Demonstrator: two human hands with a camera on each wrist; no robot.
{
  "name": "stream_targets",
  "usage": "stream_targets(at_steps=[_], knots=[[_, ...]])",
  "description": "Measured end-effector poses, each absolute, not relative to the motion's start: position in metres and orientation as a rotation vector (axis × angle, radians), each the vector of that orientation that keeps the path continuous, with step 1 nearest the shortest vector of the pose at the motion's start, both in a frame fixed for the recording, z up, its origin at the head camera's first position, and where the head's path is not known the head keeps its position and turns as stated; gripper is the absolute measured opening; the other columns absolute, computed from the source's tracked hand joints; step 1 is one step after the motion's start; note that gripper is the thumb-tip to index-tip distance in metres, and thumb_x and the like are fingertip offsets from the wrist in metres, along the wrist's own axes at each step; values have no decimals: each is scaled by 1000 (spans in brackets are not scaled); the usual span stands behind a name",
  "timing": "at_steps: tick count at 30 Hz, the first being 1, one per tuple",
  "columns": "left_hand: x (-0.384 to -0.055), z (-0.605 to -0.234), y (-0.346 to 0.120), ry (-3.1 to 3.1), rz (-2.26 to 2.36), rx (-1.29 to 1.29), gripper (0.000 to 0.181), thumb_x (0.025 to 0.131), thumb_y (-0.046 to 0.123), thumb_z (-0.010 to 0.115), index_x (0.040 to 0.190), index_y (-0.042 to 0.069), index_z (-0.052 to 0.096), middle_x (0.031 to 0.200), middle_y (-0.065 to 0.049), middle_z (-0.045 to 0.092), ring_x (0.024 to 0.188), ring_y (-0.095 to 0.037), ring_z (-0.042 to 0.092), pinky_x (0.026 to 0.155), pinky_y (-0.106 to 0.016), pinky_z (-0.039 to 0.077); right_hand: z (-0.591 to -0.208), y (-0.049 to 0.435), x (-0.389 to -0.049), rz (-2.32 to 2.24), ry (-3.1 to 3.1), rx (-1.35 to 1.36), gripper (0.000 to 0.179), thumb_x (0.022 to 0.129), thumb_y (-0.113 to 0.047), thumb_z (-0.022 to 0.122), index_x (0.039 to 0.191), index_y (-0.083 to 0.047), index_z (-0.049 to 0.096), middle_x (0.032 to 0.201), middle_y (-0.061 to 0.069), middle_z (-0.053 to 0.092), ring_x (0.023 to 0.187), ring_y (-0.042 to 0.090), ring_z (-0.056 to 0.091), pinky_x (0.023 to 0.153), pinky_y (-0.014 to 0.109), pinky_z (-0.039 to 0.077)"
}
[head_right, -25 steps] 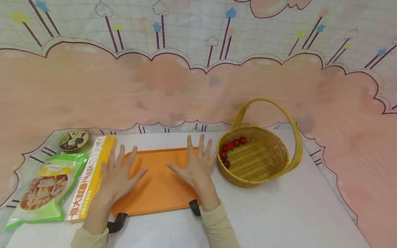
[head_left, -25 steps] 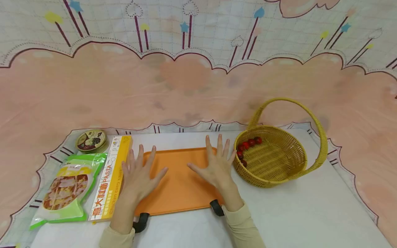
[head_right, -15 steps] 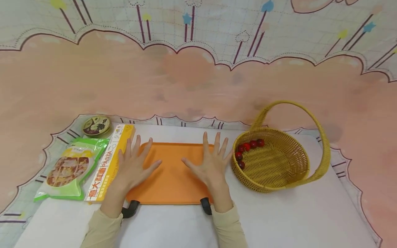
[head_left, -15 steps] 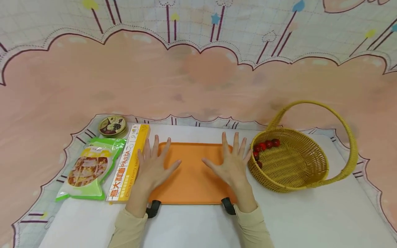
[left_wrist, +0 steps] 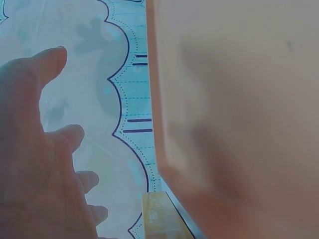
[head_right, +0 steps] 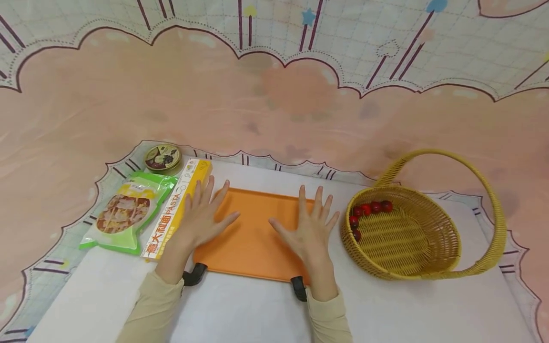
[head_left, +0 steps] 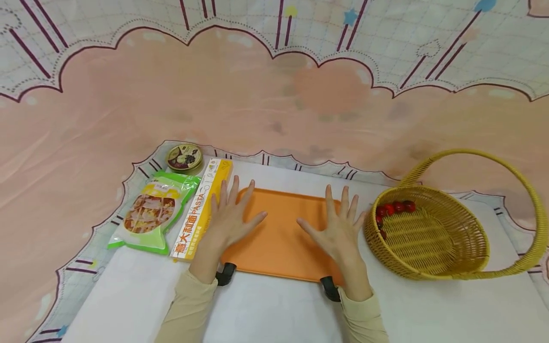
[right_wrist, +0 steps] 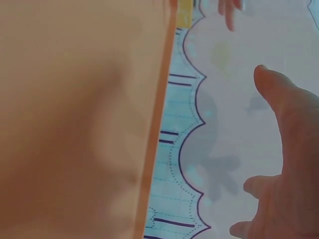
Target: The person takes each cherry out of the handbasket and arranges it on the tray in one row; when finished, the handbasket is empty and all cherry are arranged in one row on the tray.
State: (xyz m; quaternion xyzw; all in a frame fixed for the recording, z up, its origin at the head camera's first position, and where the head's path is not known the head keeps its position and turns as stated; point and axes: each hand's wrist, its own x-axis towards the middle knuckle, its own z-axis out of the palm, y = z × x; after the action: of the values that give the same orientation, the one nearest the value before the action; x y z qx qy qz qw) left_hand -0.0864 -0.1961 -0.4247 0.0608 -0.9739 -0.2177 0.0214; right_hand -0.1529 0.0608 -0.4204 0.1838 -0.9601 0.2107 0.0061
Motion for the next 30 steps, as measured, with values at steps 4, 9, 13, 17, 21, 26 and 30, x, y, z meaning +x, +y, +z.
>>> stream_targets(at_steps=[4,9,13,17,21,26,30], knots=[[-89,-423,-195,-3030,-666,172,86,92,67,44,160,26,11,164,-13,-9,147,-42,-14,111,-66,-3,-421,63,-154,671,-3001,567,108,80,-74,57,160,-19,7,162,22,-6,145,46,-15,105,74,-5],[-93,-426,-197,-3017,-765,124,86,93,64,47,160,25,11,164,-14,-5,147,-43,-9,112,-66,1,-419,66,-156,681,-3016,551,107,82,-73,56,160,-19,8,162,23,-6,145,47,-13,106,73,-4],[-95,-428,-199,-2990,-871,109,87,93,58,53,160,25,10,164,-15,-3,148,-43,-5,114,-62,4,-418,69,-156,709,-3040,550,106,83,-72,56,160,-19,6,162,21,-8,145,47,-13,106,73,-3],[-95,-426,-200,-2956,-951,132,86,93,50,58,160,20,13,163,-20,3,148,-44,3,116,-58,8,-416,71,-156,749,-3043,555,105,84,-69,58,160,-20,5,162,21,-8,145,46,-13,107,72,-3],[-96,-423,-200,-2911,-1038,232,81,95,37,61,158,9,19,158,-26,18,146,-45,16,115,-57,17,-413,73,-157,790,-3018,566,103,85,-65,60,160,-19,7,162,21,-7,146,46,-11,108,72,-1],[-95,-422,-202,-2827,-1149,395,76,92,14,66,154,-1,25,152,-26,35,140,-41,33,112,-52,28,-409,75,-161,939,-2900,629,92,88,-50,66,158,-13,20,162,22,4,145,49,5,109,71,9],[-94,-423,-203,-2788,-1198,441,73,89,4,65,153,-1,30,151,-21,38,138,-37,38,111,-48,31,-402,83,-164,1211,-2791,694,80,90,-32,70,155,-7,29,160,23,12,144,48,17,108,68,19]])
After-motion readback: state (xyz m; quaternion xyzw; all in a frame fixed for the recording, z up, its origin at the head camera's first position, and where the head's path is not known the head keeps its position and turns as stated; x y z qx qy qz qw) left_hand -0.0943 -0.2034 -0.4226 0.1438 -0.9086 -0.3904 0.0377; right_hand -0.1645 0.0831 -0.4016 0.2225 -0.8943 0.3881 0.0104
